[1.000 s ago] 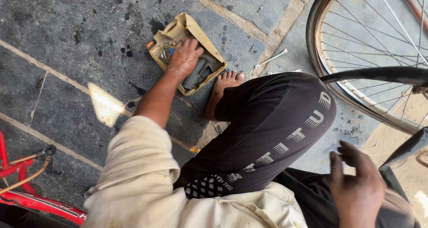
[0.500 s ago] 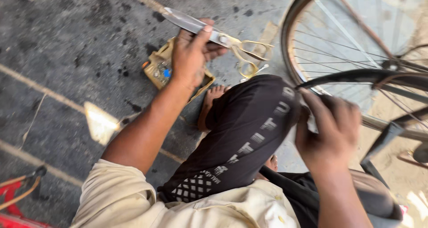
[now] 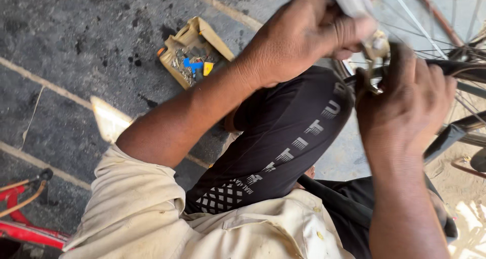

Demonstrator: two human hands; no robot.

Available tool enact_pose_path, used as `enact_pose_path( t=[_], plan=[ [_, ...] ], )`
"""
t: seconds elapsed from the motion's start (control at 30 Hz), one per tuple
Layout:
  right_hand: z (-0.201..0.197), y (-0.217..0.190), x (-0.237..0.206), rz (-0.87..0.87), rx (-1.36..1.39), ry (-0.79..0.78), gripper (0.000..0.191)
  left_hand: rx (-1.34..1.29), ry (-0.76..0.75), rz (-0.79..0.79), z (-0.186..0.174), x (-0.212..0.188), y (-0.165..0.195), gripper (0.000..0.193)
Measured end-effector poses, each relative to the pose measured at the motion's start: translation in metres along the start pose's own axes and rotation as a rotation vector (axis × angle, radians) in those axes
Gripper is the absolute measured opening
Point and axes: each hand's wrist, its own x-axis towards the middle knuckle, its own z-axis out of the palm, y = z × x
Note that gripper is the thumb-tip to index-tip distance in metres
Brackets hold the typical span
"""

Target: The person sits on the ground and uses a sanding block to roughen the surface of a bicycle inner tube. They then use scissors to cut a small piece of rubber and continue sanding the tube, preparing it for a patch repair.

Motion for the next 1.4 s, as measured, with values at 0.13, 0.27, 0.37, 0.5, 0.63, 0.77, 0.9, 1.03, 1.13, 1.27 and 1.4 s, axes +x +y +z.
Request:
enact_pose_path(
  t=[0.13,0.27,0.37,0.5,0.63,0.77,0.9,1.03,1.13,1.27,1.4],
  plan=[
    [0.014,0.024,-0.031,0.079,0.091,-0.112,0.031,0.77,0.112,-0.295,-0.081,-0.023,-0.056,0.028],
    [0.032,0.035,-0.075,0.229,0.184,-0.378,0.048,1.4,0.212,-0.868,-0.15,-0.107,-0.121,0.017],
    [0.048,0.035,-0.104,0.4,0.235,-0.605,0.055,1.237,0.133,-1.189,-0.152,-0.173,-0.159,0.024],
    [0.06,0.034,-0.127,0.592,0.253,-0.658,0.066,1.313,0.148,-1.29,-0.129,-0.207,-0.177,0.024],
    [0.063,0.037,-0.137,0.658,0.302,-0.621,0.063,1.259,0.316,-1.271,-0.132,-0.195,-0.169,0.026],
    [0.065,0.036,-0.141,0.659,0.319,-0.604,0.062,1.143,0.269,-1.229,-0.164,-0.188,-0.143,0.038],
    [0.069,0.032,-0.143,0.591,0.318,-0.593,0.061,0.687,0.549,-1.254,-0.192,-0.207,-0.117,0.036],
    [0.073,0.027,-0.144,0.598,0.331,-0.602,0.059,0.304,0.869,-1.174,-0.191,-0.229,-0.11,0.041],
    [0.075,0.025,-0.144,0.609,0.348,-0.593,0.058,-0.045,1.052,-1.139,-0.18,-0.239,-0.117,0.041],
    [0.075,0.023,-0.144,0.619,0.301,-0.642,0.06,-0.039,1.148,-1.045,-0.166,-0.245,-0.129,0.025],
    [0.076,0.021,-0.145,0.64,0.313,-0.662,0.06,-0.029,1.163,-0.992,-0.158,-0.242,-0.136,0.032]
  ],
)
